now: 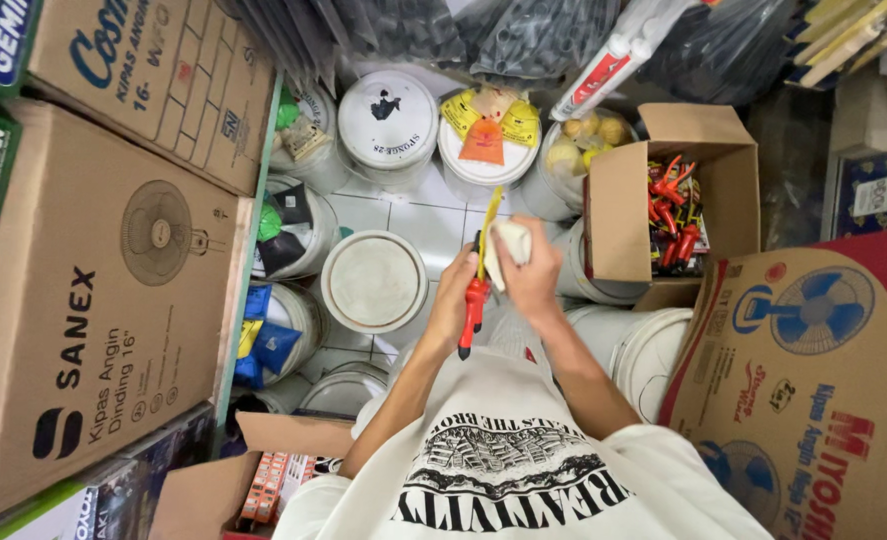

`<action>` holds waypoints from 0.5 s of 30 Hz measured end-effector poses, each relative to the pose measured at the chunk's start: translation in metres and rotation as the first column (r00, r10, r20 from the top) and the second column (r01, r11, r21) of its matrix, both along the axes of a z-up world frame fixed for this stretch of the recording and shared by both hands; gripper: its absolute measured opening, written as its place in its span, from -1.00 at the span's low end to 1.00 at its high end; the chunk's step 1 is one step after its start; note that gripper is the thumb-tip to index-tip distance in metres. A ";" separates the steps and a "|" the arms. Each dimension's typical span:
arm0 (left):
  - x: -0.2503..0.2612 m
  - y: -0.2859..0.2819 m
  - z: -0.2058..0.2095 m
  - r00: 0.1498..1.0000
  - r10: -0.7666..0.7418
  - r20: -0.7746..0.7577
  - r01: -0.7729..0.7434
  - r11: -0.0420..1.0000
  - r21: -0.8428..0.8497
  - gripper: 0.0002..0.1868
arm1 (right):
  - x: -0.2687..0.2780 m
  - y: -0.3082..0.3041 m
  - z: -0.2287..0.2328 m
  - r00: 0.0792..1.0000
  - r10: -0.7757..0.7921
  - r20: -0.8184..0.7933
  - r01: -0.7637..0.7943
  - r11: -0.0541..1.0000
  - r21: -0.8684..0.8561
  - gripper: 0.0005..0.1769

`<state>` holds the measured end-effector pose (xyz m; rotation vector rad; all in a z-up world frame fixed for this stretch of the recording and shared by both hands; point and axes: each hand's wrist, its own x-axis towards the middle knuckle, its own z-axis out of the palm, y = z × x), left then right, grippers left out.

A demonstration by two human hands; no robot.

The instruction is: The person wipes a cable, packaged pliers, and other small hardware items with a cloth and places them into a cardboard box.

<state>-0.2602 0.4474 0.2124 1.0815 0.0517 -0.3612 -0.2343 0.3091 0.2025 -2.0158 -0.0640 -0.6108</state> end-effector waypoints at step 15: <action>0.028 -0.034 0.018 0.989 -0.101 0.105 0.102 0.995 0.003 -0.64 | -0.004 -0.081 0.040 0.988 0.151 -0.036 -0.089 0.740 0.667 -0.63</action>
